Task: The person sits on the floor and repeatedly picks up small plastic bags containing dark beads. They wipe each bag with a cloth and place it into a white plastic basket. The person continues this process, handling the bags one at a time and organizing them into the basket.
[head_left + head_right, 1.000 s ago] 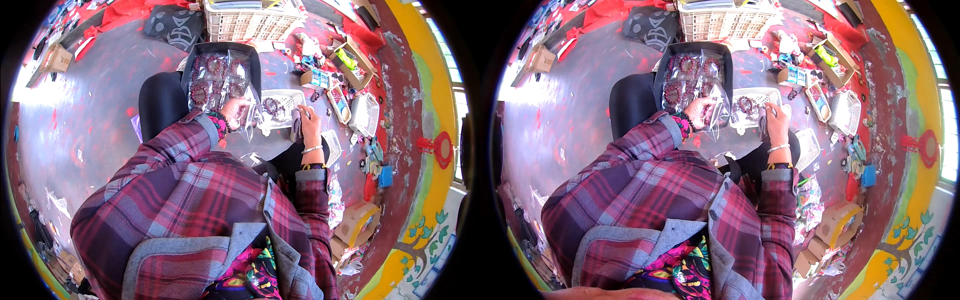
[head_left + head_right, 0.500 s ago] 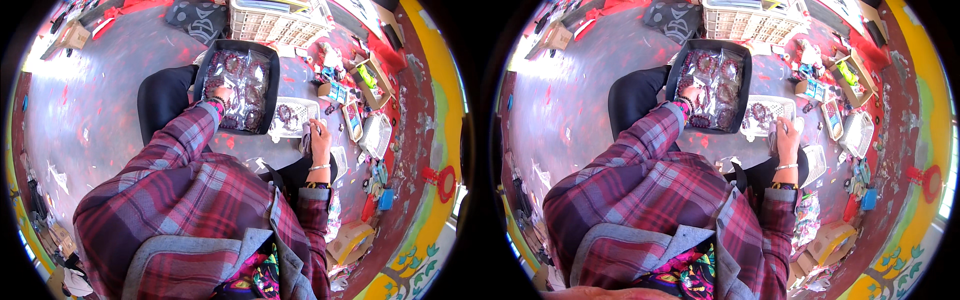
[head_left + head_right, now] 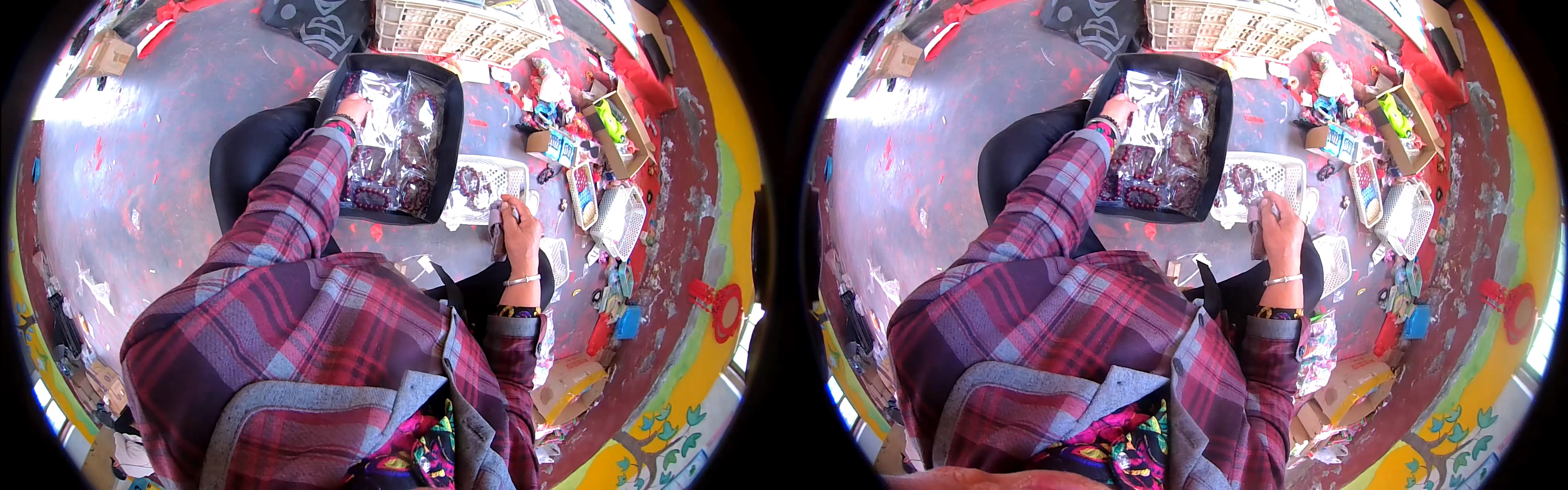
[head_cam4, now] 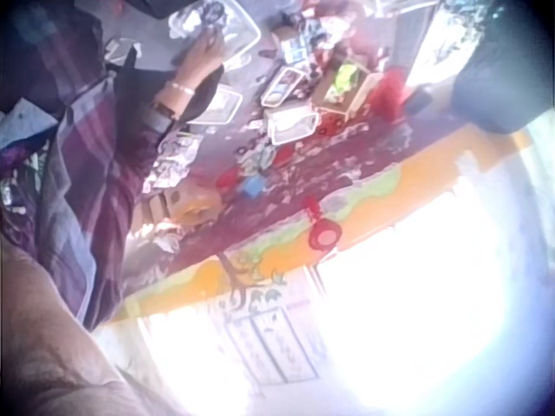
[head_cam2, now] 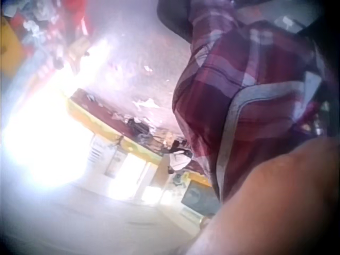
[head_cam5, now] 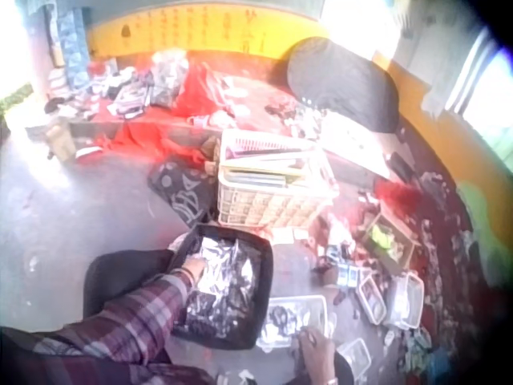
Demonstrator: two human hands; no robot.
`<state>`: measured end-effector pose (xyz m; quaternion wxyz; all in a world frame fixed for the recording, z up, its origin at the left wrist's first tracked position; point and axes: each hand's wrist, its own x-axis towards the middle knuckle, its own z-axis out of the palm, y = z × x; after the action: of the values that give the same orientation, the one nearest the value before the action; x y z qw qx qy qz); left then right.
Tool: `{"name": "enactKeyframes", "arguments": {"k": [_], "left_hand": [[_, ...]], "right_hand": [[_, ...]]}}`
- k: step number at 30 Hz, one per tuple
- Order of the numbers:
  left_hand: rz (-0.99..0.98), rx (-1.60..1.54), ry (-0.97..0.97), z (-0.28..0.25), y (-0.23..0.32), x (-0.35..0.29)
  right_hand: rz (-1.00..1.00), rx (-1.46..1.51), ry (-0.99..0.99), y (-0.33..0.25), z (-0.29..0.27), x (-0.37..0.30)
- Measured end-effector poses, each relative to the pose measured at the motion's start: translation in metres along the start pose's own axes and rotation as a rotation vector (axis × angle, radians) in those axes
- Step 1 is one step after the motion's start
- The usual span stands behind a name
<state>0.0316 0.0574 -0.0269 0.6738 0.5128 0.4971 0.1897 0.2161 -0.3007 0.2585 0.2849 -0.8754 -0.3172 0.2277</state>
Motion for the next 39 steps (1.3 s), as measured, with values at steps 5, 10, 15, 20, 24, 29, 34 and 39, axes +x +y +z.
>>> {"name": "enactKeyframes", "arguments": {"k": [5,10,15,20,24,29,34,39], "left_hand": [[-0.242,-0.581,-0.279,0.059,0.025,-0.059],[-0.072,0.115,0.080,0.068,-0.037,-0.038],[0.199,0.635,0.346,0.084,0.004,-0.078],[0.499,0.762,-0.048,0.100,0.017,-0.095],[0.637,0.753,-0.043,0.132,0.034,-0.112],[0.890,0.724,-0.291,0.199,0.066,-0.143],[0.673,1.154,-0.888,0.263,0.026,-0.150],[0.408,1.566,-0.928,0.303,-0.002,-0.157]], "right_hand": [[-0.001,0.030,0.005,0.002,0.001,-0.001],[-0.007,0.007,-0.030,-0.009,-0.001,0.002],[0.007,0.053,0.006,0.002,-0.003,-0.004],[0.136,0.541,0.046,0.007,-0.016,-0.013],[0.185,1.172,0.276,0.008,-0.043,-0.021],[0.119,1.552,0.383,0.023,-0.064,-0.041],[0.190,1.583,0.440,0.046,-0.076,-0.045],[0.278,1.624,0.389,0.068,-0.087,-0.054]]}}
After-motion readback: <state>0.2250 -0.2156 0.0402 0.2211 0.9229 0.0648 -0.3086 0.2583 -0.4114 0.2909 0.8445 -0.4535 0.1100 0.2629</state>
